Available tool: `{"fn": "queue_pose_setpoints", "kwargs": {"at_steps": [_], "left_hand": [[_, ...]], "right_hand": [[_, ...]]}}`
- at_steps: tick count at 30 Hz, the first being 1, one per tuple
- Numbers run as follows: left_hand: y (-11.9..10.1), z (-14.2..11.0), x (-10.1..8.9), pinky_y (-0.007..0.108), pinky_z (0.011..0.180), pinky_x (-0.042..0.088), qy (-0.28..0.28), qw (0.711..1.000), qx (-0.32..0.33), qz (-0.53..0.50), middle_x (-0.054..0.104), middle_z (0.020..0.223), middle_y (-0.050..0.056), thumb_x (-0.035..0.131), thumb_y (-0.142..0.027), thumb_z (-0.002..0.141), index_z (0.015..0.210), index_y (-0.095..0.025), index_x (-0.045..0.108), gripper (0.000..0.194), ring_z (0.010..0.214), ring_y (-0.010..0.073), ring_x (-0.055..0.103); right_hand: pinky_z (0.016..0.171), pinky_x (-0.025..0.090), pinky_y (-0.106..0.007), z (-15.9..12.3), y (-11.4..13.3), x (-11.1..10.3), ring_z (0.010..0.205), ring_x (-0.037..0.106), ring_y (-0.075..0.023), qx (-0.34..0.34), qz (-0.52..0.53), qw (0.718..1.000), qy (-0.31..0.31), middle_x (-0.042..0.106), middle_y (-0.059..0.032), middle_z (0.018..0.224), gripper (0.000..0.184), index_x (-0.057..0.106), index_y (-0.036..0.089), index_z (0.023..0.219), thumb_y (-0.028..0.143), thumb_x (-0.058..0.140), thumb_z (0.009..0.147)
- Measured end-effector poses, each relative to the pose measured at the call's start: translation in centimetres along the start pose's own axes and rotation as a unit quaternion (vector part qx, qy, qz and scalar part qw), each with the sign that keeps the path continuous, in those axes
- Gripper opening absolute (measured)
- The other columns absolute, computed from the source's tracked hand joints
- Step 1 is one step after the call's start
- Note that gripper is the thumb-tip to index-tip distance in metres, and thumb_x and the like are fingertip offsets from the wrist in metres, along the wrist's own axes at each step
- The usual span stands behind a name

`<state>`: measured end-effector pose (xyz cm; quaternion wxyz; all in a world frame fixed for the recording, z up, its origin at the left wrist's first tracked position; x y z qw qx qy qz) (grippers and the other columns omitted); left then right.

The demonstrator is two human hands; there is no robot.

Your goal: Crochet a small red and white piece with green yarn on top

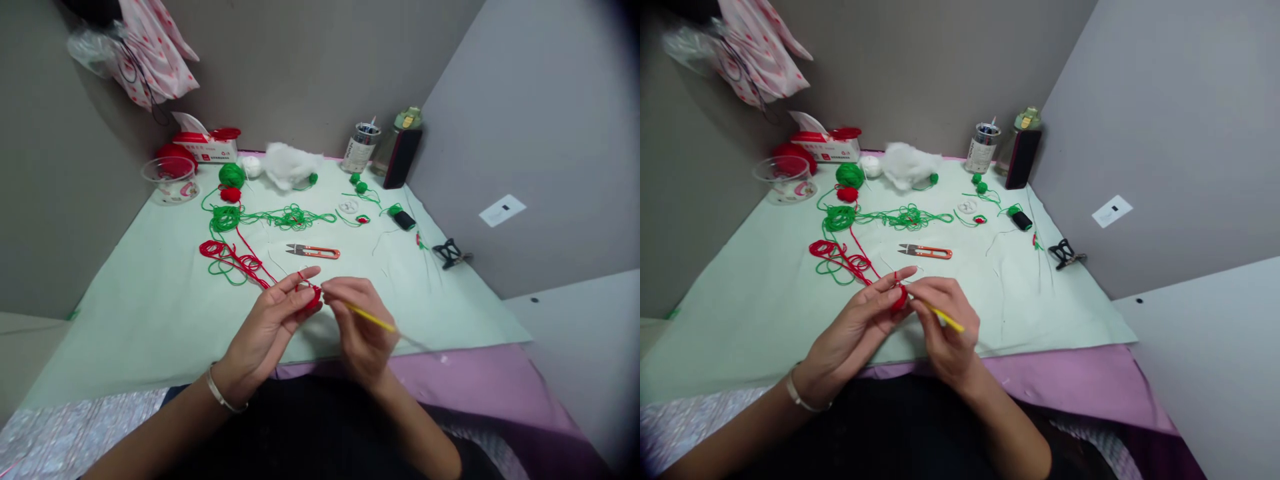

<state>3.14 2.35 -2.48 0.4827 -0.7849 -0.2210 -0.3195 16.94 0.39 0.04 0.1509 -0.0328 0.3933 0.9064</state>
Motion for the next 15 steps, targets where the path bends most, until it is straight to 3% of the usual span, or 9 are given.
{"fn": "queue_pose_setpoints", "kwargs": {"at_steps": [4,7,9,11,13,15], "left_hand": [[-0.4,0.0,-0.4,0.022,0.088,0.057,-0.018,1.000,0.003,-0.001,0.073,0.091,0.002,0.089,-0.016,0.079,0.108,-0.017,0.085,0.029,0.082,0.0110,0.068],[-0.6,-0.1,-0.3,0.019,0.085,0.054,-0.009,0.998,0.041,0.043,0.072,0.086,0.000,0.090,-0.019,0.080,0.114,-0.019,0.084,0.035,0.080,0.0094,0.066],[-0.6,-0.2,-0.1,0.018,0.082,0.052,-0.008,0.994,0.082,0.072,0.070,0.082,-0.002,0.091,-0.019,0.079,0.120,-0.021,0.082,0.042,0.079,0.0086,0.064],[-0.4,-0.4,0.0,0.019,0.082,0.052,-0.010,0.991,0.108,0.079,0.071,0.081,-0.003,0.091,-0.019,0.079,0.125,-0.023,0.081,0.047,0.080,0.0092,0.064],[0.1,-0.3,0.0,0.021,0.086,0.054,-0.003,0.994,0.086,0.063,0.074,0.087,0.000,0.090,-0.021,0.082,0.127,-0.022,0.080,0.046,0.087,0.0116,0.067],[0.7,-0.1,0.0,0.023,0.091,0.055,0.017,0.999,0.029,0.032,0.077,0.098,0.004,0.088,-0.022,0.084,0.123,-0.019,0.081,0.040,0.095,0.0141,0.069]], "right_hand": [[0.066,0.060,-0.031,0.8,-1.1,-0.7,0.069,0.069,-0.0144,0.133,0.144,0.979,-0.049,0.074,-0.0028,0.089,0.018,0.079,0.024,0.101,0.021,0.061,0.104],[0.062,0.060,-0.029,0.9,-1.4,-0.4,0.066,0.069,-0.0132,0.163,0.189,0.968,-0.033,0.073,-0.0026,0.089,0.017,0.078,0.023,0.100,0.025,0.062,0.104],[0.065,0.061,-0.029,0.6,-1.2,0.0,0.070,0.070,-0.0138,0.131,0.144,0.981,-0.021,0.074,-0.0024,0.090,0.017,0.079,0.024,0.103,0.021,0.063,0.104],[0.071,0.062,-0.031,0.0,-0.8,0.5,0.080,0.073,-0.0164,0.055,0.050,0.997,-0.010,0.075,-0.0034,0.096,0.023,0.080,0.028,0.112,0.015,0.065,0.101],[0.078,0.063,-0.034,-0.7,-0.3,0.8,0.094,0.075,-0.0202,-0.035,-0.049,0.998,-0.007,0.076,-0.0060,0.107,0.034,0.079,0.032,0.123,0.011,0.068,0.098],[0.081,0.063,-0.036,-1.0,0.0,0.8,0.101,0.074,-0.0221,-0.082,-0.095,0.992,-0.010,0.076,-0.0081,0.114,0.040,0.077,0.032,0.128,0.008,0.069,0.097]]}}
Point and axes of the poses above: each hand's wrist, its own z-axis towards the middle knuckle, its own x-axis out of the palm, y = z × x, the point moved 5 cm from there along z, towards the middle knuckle
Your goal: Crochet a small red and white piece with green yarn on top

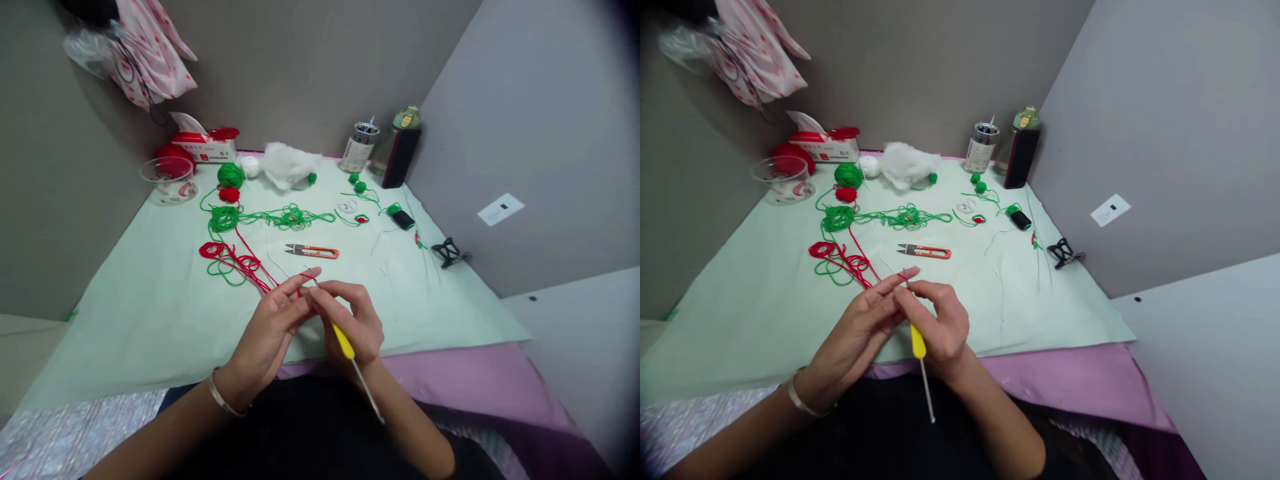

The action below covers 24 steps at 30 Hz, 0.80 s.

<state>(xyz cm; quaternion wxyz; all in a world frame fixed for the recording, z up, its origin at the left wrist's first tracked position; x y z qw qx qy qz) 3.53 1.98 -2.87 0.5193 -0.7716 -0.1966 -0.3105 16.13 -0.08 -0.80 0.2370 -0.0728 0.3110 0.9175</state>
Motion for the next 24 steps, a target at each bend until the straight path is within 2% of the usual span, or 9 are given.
{"fn": "queue_pose_setpoints", "kwargs": {"at_steps": [2,4,8,10,12,15,18,22,24], "left_hand": [[0.2,0.2,-0.1,0.025,0.093,0.057,0.012,0.998,-0.048,-0.032,0.077,0.100,0.006,0.086,-0.020,0.084,0.120,-0.016,0.083,0.036,0.093,0.0139,0.069],[0.0,0.5,-0.5,0.025,0.091,0.058,0.002,0.997,-0.059,-0.049,0.075,0.093,0.005,0.087,-0.018,0.082,0.116,-0.014,0.084,0.034,0.085,0.0119,0.068],[-0.7,0.4,-0.8,0.022,0.086,0.057,-0.031,0.999,0.009,0.013,0.071,0.085,0.000,0.087,-0.019,0.082,0.118,-0.019,0.082,0.036,0.080,0.0099,0.065],[-0.9,0.2,-0.8,0.019,0.086,0.054,-0.038,0.994,0.073,0.074,0.070,0.085,-0.003,0.086,-0.018,0.085,0.126,-0.024,0.079,0.043,0.083,0.0091,0.064],[-0.8,0.0,-0.6,0.019,0.088,0.052,-0.037,0.987,0.109,0.111,0.071,0.087,-0.004,0.085,-0.019,0.086,0.136,-0.028,0.073,0.052,0.087,0.0094,0.065],[-0.4,-0.1,-0.5,0.023,0.091,0.051,-0.020,0.991,0.090,0.098,0.072,0.091,-0.002,0.085,-0.022,0.087,0.145,-0.028,0.066,0.061,0.091,0.0121,0.065],[-0.6,0.0,-0.3,0.024,0.090,0.050,-0.008,0.997,0.041,0.070,0.071,0.091,-0.001,0.086,-0.022,0.084,0.139,-0.023,0.071,0.058,0.088,0.0124,0.063],[-1.5,0.0,-0.2,0.025,0.090,0.048,0.001,0.998,0.008,0.062,0.069,0.093,0.001,0.083,-0.020,0.083,0.128,-0.022,0.079,0.045,0.087,0.0128,0.061],[-1.8,0.0,-0.2,0.026,0.092,0.048,0.008,0.998,0.003,0.057,0.069,0.093,0.001,0.082,-0.020,0.083,0.124,-0.022,0.081,0.041,0.087,0.0134,0.061]], "right_hand": [[0.081,0.062,-0.036,0.3,-0.4,-0.4,0.098,0.073,-0.0210,0.028,0.031,0.999,-0.006,0.076,-0.0073,0.109,0.036,0.078,0.031,0.125,0.009,0.066,0.099],[0.077,0.060,-0.034,1.0,-1.2,-1.0,0.088,0.071,-0.0182,0.107,0.106,0.988,-0.025,0.075,-0.0047,0.098,0.026,0.079,0.028,0.114,0.013,0.062,0.102],[0.066,0.057,-0.030,1.7,-2.3,-1.0,0.069,0.066,-0.0141,0.238,0.244,0.939,-0.036,0.070,-0.0022,0.086,0.020,0.078,0.023,0.099,0.025,0.059,0.106],[0.070,0.058,-0.032,1.7,-2.0,-0.5,0.075,0.069,-0.0163,0.218,0.218,0.951,-0.001,0.072,-0.0032,0.088,0.019,0.078,0.023,0.100,0.024,0.060,0.105],[0.078,0.060,-0.035,1.5,-1.1,0.0,0.088,0.072,-0.0198,0.134,0.124,0.983,0.024,0.076,-0.0056,0.096,0.018,0.080,0.026,0.107,0.018,0.065,0.101],[0.083,0.061,-0.037,1.0,0.0,0.1,0.098,0.073,-0.0216,0.037,0.045,0.998,0.014,0.079,-0.0075,0.111,0.033,0.080,0.031,0.120,0.010,0.069,0.098],[0.084,0.061,-0.036,1.1,-0.6,-0.2,0.098,0.074,-0.0204,0.099,0.126,0.987,0.000,0.080,-0.0056,0.107,0.029,0.080,0.031,0.117,0.012,0.066,0.100],[0.074,0.060,-0.032,1.3,-2.4,-0.1,0.079,0.072,-0.0163,0.246,0.280,0.928,0.018,0.080,-0.0035,0.096,0.016,0.080,0.026,0.103,0.026,0.063,0.104],[0.071,0.060,-0.031,1.4,-2.6,-0.1,0.073,0.070,-0.0150,0.274,0.314,0.909,0.033,0.079,-0.0036,0.092,0.019,0.078,0.024,0.101,0.031,0.061,0.106]]}}
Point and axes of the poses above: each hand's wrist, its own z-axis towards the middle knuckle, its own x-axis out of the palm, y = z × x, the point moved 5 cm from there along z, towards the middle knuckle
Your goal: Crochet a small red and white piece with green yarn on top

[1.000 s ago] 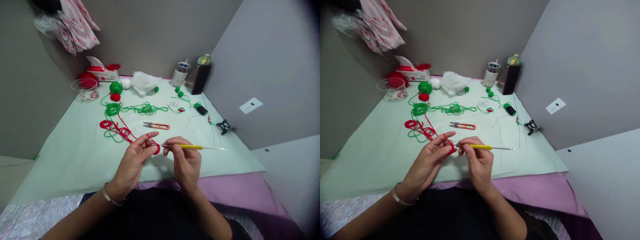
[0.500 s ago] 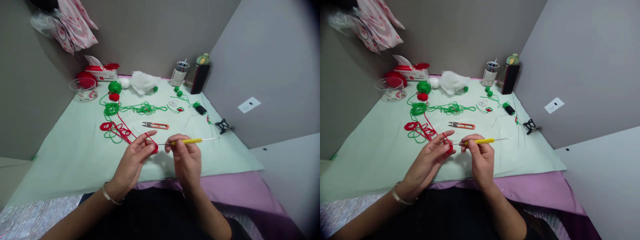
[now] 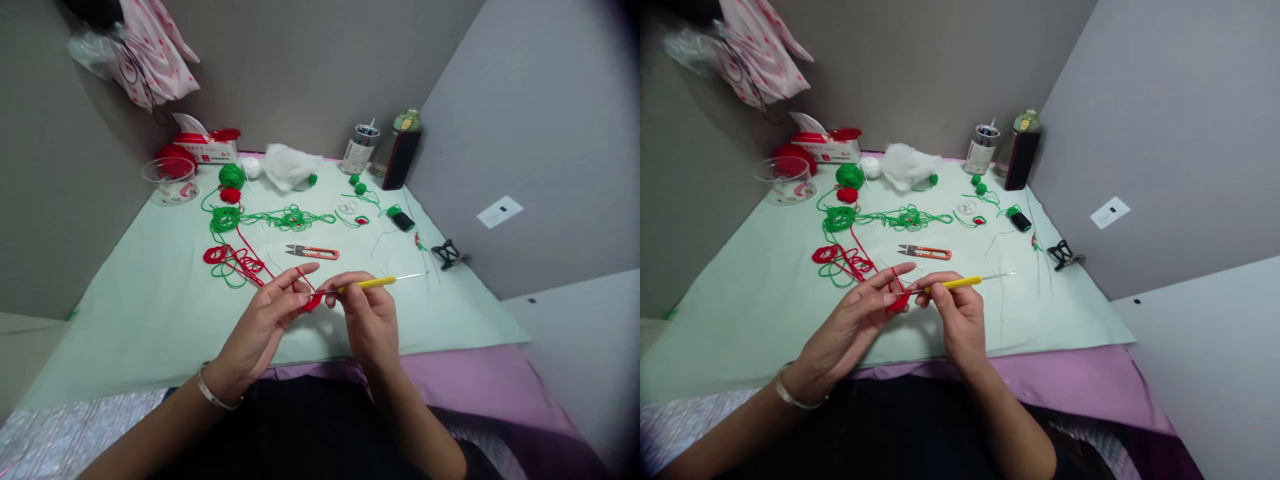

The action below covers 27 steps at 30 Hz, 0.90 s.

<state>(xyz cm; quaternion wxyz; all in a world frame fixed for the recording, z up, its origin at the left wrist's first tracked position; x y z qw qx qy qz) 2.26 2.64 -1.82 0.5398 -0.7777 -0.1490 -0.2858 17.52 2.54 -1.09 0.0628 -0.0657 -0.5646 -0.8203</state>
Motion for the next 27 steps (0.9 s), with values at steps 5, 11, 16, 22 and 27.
{"fn": "queue_pose_setpoints", "kwargs": {"at_steps": [5,11,16,22,27], "left_hand": [[-0.1,-0.2,0.0,0.023,0.088,0.048,-0.022,0.999,0.023,0.013,0.067,0.084,-0.001,0.084,-0.021,0.082,0.122,-0.022,0.081,0.040,0.083,0.0115,0.060],[0.5,-0.3,0.6,0.021,0.086,0.053,-0.006,0.999,-0.007,-0.037,0.075,0.092,0.002,0.090,-0.023,0.081,0.123,-0.020,0.080,0.043,0.088,0.0122,0.067],[0.5,-0.1,0.2,0.024,0.086,0.057,0.001,0.996,-0.054,-0.072,0.077,0.092,0.005,0.086,-0.018,0.082,0.118,-0.017,0.083,0.035,0.086,0.0127,0.069],[0.0,-0.3,0.7,0.026,0.088,0.054,0.001,1.000,0.009,-0.004,0.076,0.094,0.004,0.089,-0.020,0.078,0.112,-0.020,0.084,0.035,0.089,0.0150,0.066],[0.3,-0.2,0.5,0.025,0.086,0.052,-0.023,0.998,0.043,0.032,0.072,0.085,0.001,0.091,-0.022,0.078,0.114,-0.021,0.085,0.037,0.085,0.0135,0.064]], "right_hand": [[0.075,0.062,-0.032,-0.8,1.5,0.2,0.079,0.072,-0.0158,-0.108,-0.154,0.982,0.009,0.079,-0.0039,0.096,0.022,0.076,0.025,0.110,0.022,0.055,0.108],[0.083,0.065,-0.036,-2.5,2.0,1.6,0.104,0.074,-0.0217,-0.317,-0.360,0.876,0.044,0.075,-0.0085,0.121,0.043,0.071,0.031,0.136,0.011,0.067,0.098],[0.071,0.061,-0.032,-1.1,1.7,0.2,0.080,0.070,-0.0161,-0.171,-0.158,0.972,-0.018,0.075,-0.0041,0.099,0.026,0.079,0.027,0.115,0.015,0.059,0.104],[0.071,0.059,-0.033,-0.1,1.6,0.6,0.086,0.073,-0.0192,-0.093,-0.068,0.993,-0.011,0.079,-0.0055,0.095,0.017,0.081,0.025,0.100,0.023,0.064,0.103],[0.076,0.062,-0.035,-0.8,1.4,1.0,0.087,0.074,-0.0189,-0.135,-0.158,0.978,-0.002,0.079,-0.0049,0.097,0.022,0.079,0.027,0.111,0.016,0.063,0.103]]}}
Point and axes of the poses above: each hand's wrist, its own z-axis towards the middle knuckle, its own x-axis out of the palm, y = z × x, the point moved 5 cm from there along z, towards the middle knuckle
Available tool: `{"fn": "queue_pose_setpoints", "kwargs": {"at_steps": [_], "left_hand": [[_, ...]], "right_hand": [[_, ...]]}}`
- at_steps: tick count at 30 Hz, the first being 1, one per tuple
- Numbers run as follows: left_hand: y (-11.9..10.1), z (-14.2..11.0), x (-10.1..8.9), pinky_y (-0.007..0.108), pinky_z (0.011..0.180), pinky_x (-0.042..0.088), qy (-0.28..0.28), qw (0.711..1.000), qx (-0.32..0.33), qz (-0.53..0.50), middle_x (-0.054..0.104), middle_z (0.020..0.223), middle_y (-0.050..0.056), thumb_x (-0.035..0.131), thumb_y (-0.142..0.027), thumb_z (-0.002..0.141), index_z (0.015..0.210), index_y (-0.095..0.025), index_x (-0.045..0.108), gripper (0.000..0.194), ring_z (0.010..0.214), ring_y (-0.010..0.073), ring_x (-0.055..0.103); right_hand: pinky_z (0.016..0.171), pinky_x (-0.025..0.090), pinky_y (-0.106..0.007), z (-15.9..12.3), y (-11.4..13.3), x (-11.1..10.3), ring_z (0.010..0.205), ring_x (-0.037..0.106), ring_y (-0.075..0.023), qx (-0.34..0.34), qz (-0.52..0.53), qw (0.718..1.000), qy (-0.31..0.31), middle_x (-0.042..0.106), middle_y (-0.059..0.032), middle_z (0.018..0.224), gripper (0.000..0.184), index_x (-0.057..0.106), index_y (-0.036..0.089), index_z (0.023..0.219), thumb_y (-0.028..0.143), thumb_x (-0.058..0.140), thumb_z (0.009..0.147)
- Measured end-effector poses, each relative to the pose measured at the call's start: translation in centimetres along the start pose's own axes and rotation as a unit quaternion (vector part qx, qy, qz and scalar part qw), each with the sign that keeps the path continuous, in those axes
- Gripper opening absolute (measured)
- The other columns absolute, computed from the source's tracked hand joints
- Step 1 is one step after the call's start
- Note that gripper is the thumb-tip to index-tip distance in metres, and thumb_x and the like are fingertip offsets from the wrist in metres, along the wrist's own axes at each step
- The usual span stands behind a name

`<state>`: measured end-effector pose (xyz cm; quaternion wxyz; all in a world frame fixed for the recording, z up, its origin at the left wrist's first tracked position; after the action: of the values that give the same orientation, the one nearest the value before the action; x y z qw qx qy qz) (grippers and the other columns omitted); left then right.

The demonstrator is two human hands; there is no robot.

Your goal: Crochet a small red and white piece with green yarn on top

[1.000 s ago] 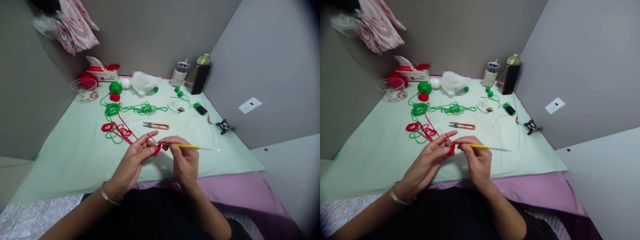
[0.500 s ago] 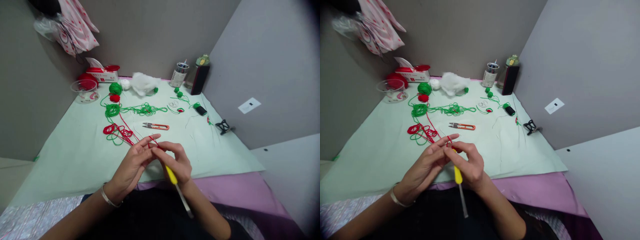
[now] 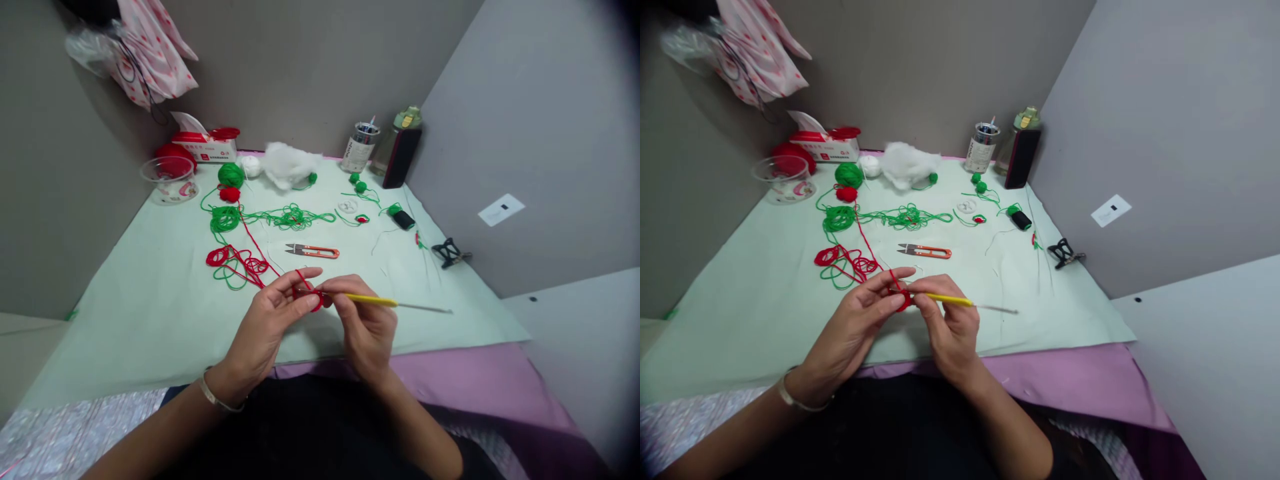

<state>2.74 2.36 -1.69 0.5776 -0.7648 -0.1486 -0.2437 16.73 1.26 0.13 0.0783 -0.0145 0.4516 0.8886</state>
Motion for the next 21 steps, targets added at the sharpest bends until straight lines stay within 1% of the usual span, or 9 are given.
{"fn": "queue_pose_setpoints", "kwargs": {"at_steps": [3,5,7,9,12,14,16,18,21], "left_hand": [[0.5,0.3,-0.2,0.022,0.085,0.053,-0.007,0.999,-0.018,-0.046,0.074,0.087,0.002,0.091,-0.022,0.078,0.117,-0.020,0.083,0.039,0.087,0.0129,0.066],[0.9,0.4,-0.2,0.022,0.087,0.055,0.004,0.995,-0.057,-0.084,0.075,0.089,0.003,0.090,-0.021,0.080,0.117,-0.019,0.083,0.038,0.090,0.0132,0.069],[1.0,0.5,-0.3,0.022,0.088,0.057,0.005,0.990,-0.084,-0.111,0.075,0.090,0.003,0.089,-0.019,0.081,0.116,-0.017,0.083,0.035,0.087,0.0121,0.069],[0.9,0.5,-0.6,0.022,0.086,0.059,-0.006,0.989,-0.088,-0.122,0.075,0.090,0.003,0.090,-0.018,0.079,0.111,-0.016,0.085,0.032,0.081,0.0105,0.068],[0.5,0.4,-0.8,0.022,0.084,0.059,-0.018,0.991,-0.073,-0.107,0.075,0.091,0.003,0.092,-0.020,0.076,0.103,-0.017,0.086,0.028,0.079,0.0104,0.068],[0.2,0.2,-0.7,0.022,0.084,0.057,-0.019,0.996,-0.045,-0.071,0.073,0.088,0.001,0.092,-0.022,0.077,0.105,-0.019,0.086,0.029,0.079,0.0105,0.066],[-0.1,0.1,-0.5,0.021,0.083,0.054,-0.011,1.000,-0.008,-0.024,0.071,0.083,0.000,0.092,-0.023,0.078,0.109,-0.021,0.086,0.031,0.080,0.0107,0.064],[-0.2,0.0,-0.3,0.023,0.084,0.053,-0.001,1.000,0.018,0.013,0.069,0.082,-0.001,0.091,-0.023,0.079,0.112,-0.023,0.086,0.033,0.081,0.0117,0.063],[-0.1,-0.1,-0.1,0.027,0.087,0.053,-0.001,0.999,0.023,0.029,0.070,0.085,0.000,0.090,-0.023,0.080,0.114,-0.024,0.085,0.035,0.084,0.0141,0.063]], "right_hand": [[0.080,0.064,-0.037,-0.8,0.6,0.3,0.097,0.075,-0.0212,-0.095,-0.101,0.990,0.015,0.078,-0.0075,0.107,0.032,0.078,0.030,0.122,0.012,0.067,0.099],[0.080,0.064,-0.037,-1.0,0.7,0.3,0.099,0.075,-0.0217,-0.122,-0.128,0.984,0.008,0.077,-0.0080,0.112,0.038,0.077,0.032,0.127,0.010,0.068,0.098],[0.079,0.064,-0.036,-0.8,0.6,0.0,0.094,0.075,-0.0204,-0.089,-0.089,0.992,-0.010,0.078,-0.0068,0.108,0.035,0.078,0.031,0.125,0.010,0.065,0.099],[0.074,0.063,-0.035,-0.4,0.2,-0.6,0.082,0.073,-0.0179,-0.018,-0.012,0.999,-0.042,0.077,-0.0050,0.099,0.026,0.080,0.029,0.115,0.014,0.062,0.102],[0.064,0.061,-0.032,0.0,-0.6,-1.1,0.068,0.070,-0.0152,0.081,0.108,0.988,-0.074,0.075,-0.0035,0.090,0.018,0.080,0.025,0.101,0.024,0.063,0.103],[0.061,0.061,-0.031,0.2,-0.9,-0.8,0.065,0.070,-0.0146,0.114,0.158,0.979,-0.064,0.076,-0.0035,0.090,0.017,0.080,0.024,0.099,0.028,0.064,0.103],[0.064,0.062,-0.031,0.3,-0.8,-0.5,0.071,0.072,-0.0156,0.100,0.151,0.982,-0.048,0.078,-0.0042,0.093,0.016,0.081,0.025,0.100,0.028,0.066,0.102],[0.072,0.064,-0.034,0.4,-0.3,-0.3,0.082,0.075,-0.0184,0.059,0.105,0.992,-0.040,0.081,-0.0047,0.096,0.014,0.082,0.027,0.102,0.026,0.068,0.101],[0.074,0.065,-0.036,0.3,0.1,-0.2,0.085,0.076,-0.0195,0.028,0.045,0.998,-0.042,0.082,-0.0040,0.095,0.019,0.082,0.029,0.106,0.021,0.065,0.103]]}}
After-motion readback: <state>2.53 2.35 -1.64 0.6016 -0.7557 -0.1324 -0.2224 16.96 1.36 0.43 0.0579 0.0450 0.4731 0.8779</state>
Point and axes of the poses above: each hand's wrist, its own z-axis towards the middle knuckle, its own x-axis out of the palm, y = z × x, the point moved 5 cm from there along z, towards the middle knuckle
